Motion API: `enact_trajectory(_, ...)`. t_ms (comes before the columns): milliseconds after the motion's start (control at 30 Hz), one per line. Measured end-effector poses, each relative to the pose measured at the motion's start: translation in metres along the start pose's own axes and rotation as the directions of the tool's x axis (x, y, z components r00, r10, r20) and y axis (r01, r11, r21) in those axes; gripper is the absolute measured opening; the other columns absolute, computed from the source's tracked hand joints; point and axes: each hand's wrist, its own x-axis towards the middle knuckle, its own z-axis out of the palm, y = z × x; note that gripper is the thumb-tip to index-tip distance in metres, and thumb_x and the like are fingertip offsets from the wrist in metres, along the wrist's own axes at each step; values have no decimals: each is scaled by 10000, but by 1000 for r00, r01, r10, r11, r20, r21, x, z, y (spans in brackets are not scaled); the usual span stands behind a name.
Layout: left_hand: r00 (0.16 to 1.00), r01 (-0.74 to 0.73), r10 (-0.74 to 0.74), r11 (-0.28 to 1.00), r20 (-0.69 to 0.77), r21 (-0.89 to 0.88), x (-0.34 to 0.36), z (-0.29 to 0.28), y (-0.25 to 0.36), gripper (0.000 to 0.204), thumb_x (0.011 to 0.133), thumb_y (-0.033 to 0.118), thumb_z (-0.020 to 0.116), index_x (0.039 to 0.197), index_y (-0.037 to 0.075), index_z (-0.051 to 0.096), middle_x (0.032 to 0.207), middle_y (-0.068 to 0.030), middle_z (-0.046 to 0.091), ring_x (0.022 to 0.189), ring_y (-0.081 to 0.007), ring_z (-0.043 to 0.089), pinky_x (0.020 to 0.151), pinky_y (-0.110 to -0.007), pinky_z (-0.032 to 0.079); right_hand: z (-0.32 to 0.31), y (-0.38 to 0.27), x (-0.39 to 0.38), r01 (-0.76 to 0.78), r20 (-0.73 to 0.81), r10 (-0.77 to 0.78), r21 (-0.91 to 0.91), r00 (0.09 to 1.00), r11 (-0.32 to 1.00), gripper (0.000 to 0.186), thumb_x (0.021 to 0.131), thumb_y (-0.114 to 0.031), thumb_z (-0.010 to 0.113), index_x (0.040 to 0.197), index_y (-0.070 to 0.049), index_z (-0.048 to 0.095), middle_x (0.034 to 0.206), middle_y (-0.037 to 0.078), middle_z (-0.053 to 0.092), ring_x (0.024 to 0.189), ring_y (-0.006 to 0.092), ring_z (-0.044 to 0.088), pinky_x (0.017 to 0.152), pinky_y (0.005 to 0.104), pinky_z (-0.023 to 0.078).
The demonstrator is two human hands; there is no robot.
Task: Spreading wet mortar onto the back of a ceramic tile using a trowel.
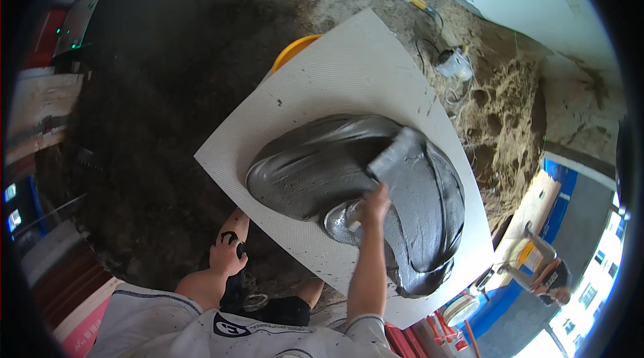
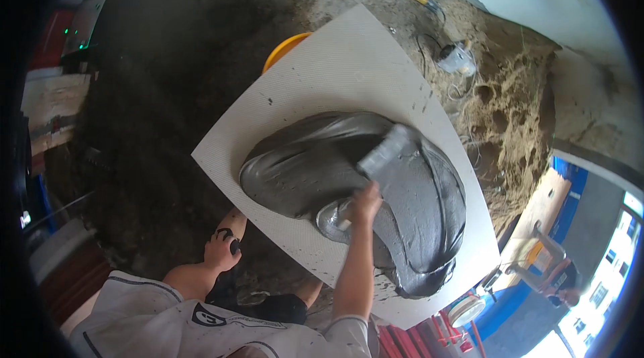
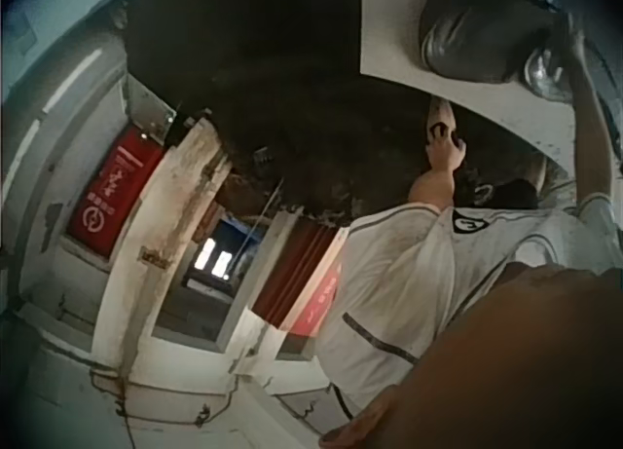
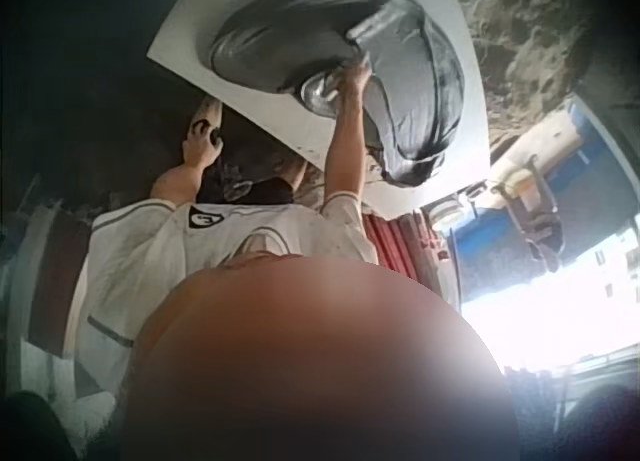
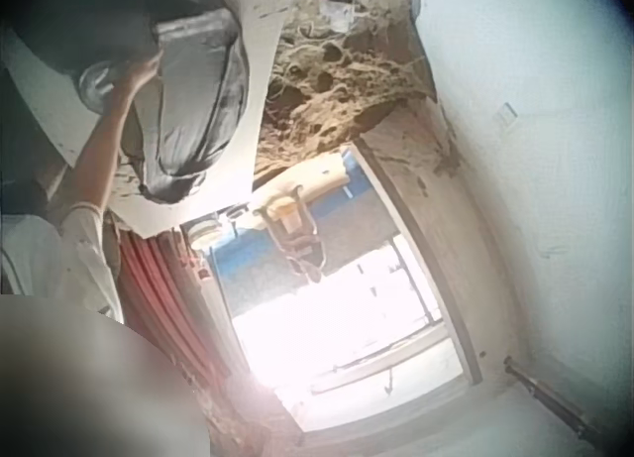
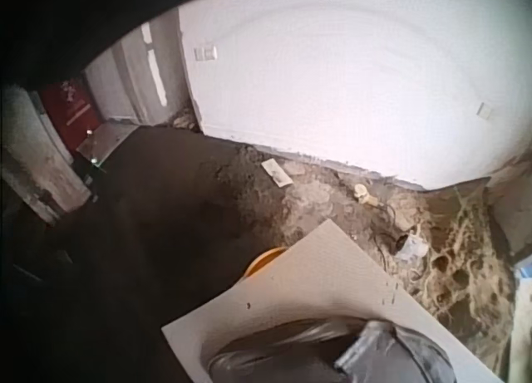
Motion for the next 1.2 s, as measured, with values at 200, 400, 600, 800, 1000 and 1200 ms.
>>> enact_trajectory(200, 1000, 3, -1, 994, 22, -107, 15, -9, -2, 540, 860, 452, 788, 1303, 149, 735, 1513, -172, 591, 1406, -411, 549, 1062, -583, 526, 132, 8, -87, 475, 382, -317, -452, 868, 755, 529, 1105, -445, 580, 1073, 78, 649, 949, 353, 720, 979, 583, 707, 881, 588, 555)
enact_trajectory(400, 997, 37, -28, 990, 68, -134, 22, -28, -10, 555, 872, 465, 777, 1325, 149, 734, 1528, -167, 589, 1433, -393, 535, 1077, -584, 520, 111, -11, -106, 741, 750, -25, -659, 662, -128, 467, 1078, -527, 584, 1127, -63, 575, 936, 270, 765, 961, 427, 796, 832, 560, 634)
enact_trajectory(600, 998, 12, -5, 992, 57, -123, 28, -41, -1, 546, 879, 465, 774, 1320, 146, 735, 1501, -173, 612, 1435, -379, 539, 1075, -583, 520, 59, -107, 14, 500, 488, -469, -859, 736, -107, 414, 1104, -497, 548, 1199, -101, 624, 1128, 183, 774, 960, 370, 798, 757, 491, 640)
enact_trajectory(800, 996, 38, -28, 993, 90, -113, 39, -49, -15, 574, 889, 484, 745, 1355, 150, 720, 1479, -144, 620, 1362, -358, 585, 1050, -550, 515, 60, -80, 27, -2, -242, 29, 111, 970, 994, 492, 1114, -494, 540, 1055, -19, 655, 691, 54, 563, 551, 196, 537, 475, 402, 440)
enact_trajectory(1000, 996, -18, 31, 987, 79, -159, 48, -60, -5, 581, 893, 491, 739, 1365, 152, 721, 1448, -149, 639, 1351, -355, 597, 1059, -549, 509, 152, -74, 17, 431, 297, -320, -485, 900, 761, 491, 1115, -481, 535, 1033, -16, 670, 835, 231, 702, 665, 307, 690, 614, 501, 547)
enact_trajectory(1200, 996, 60, -51, 991, 80, -117, 43, -75, -34, 578, 891, 485, 740, 1348, 132, 729, 1450, -155, 638, 1331, -360, 611, 1064, -554, 506, 170, -59, -114, 761, 760, -124, -647, 638, -48, 375, 1076, -439, 617, 1126, -71, 670, 1004, 236, 773, 914, 444, 763, 799, 569, 608)
